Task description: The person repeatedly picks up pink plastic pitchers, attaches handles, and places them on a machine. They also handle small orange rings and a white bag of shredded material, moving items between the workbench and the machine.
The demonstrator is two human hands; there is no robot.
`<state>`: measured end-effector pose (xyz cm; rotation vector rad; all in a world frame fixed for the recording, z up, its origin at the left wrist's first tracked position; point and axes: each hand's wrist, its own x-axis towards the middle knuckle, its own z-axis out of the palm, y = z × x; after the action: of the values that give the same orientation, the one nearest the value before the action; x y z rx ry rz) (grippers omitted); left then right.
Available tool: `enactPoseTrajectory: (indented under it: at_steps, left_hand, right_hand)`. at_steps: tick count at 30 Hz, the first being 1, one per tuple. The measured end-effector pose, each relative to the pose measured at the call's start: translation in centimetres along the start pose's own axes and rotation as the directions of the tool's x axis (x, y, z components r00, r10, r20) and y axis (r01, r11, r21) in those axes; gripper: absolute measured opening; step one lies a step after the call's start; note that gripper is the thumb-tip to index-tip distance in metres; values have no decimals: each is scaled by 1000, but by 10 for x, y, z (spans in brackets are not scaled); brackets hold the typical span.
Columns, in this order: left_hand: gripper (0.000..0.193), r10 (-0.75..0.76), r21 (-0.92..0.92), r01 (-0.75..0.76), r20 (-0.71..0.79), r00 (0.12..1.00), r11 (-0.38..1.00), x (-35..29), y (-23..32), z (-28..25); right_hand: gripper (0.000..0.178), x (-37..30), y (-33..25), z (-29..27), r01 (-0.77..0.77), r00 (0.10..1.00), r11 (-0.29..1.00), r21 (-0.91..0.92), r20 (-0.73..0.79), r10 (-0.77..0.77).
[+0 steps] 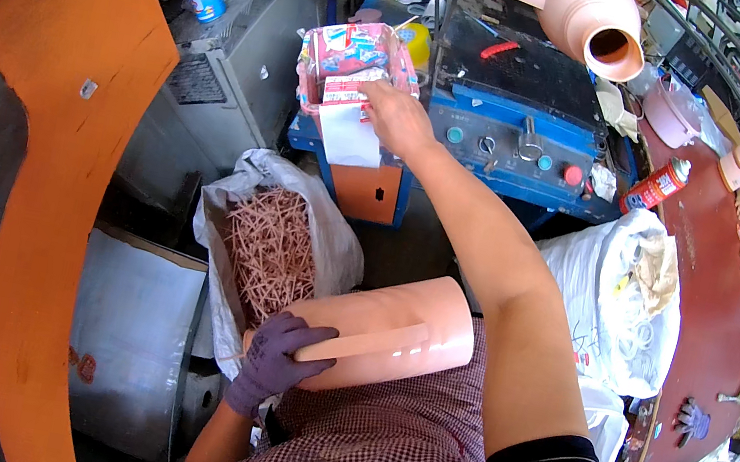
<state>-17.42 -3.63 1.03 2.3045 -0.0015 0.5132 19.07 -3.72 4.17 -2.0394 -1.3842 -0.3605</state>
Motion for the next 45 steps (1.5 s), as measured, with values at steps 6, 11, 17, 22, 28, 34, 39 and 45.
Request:
enactPoseTrajectory:
  at_steps: [6, 11, 17, 22, 28, 34, 39, 45]
  left_hand:
    - [36, -67, 26, 67, 1, 998, 997, 8, -5, 0]
    - [38, -45, 63, 51, -81, 996, 997, 16, -4, 1]
    - [43, -60, 198, 67, -43, 997, 978, 3, 1, 5]
    - [44, -28, 252, 16, 42, 999, 967, -1, 15, 14]
    - [45, 26, 303, -54, 93, 995, 951, 1, 35, 24]
    - [46, 47, 330, -78, 102, 994, 941, -2, 41, 29]
    - [44, 39, 334, -65, 84, 996, 940, -4, 43, 27]
    - [43, 41, 351, -75, 102, 994, 933, -5, 44, 29]
  right_hand:
    - [10, 0, 22, 8, 188, 982, 980, 66, -10, -187]
    - [10, -7, 9, 5, 224, 972, 972, 71, -92, -217]
    - [9, -143, -9, -51, -24, 999, 989, 145, -43, 31]
    - [11, -268, -26, -97, -680, 615, 417, 603, 160, 772]
    - [8, -320, -51, -97, -640, 528, 169, 749, 268, 806]
    - [8, -329, -57, -88, -599, 563, 179, 781, 252, 787]
    - [8, -326, -61, -81, -658, 552, 249, 711, 230, 802]
    - [31, -321, -64, -82, -794, 575, 488, 363, 184, 797]
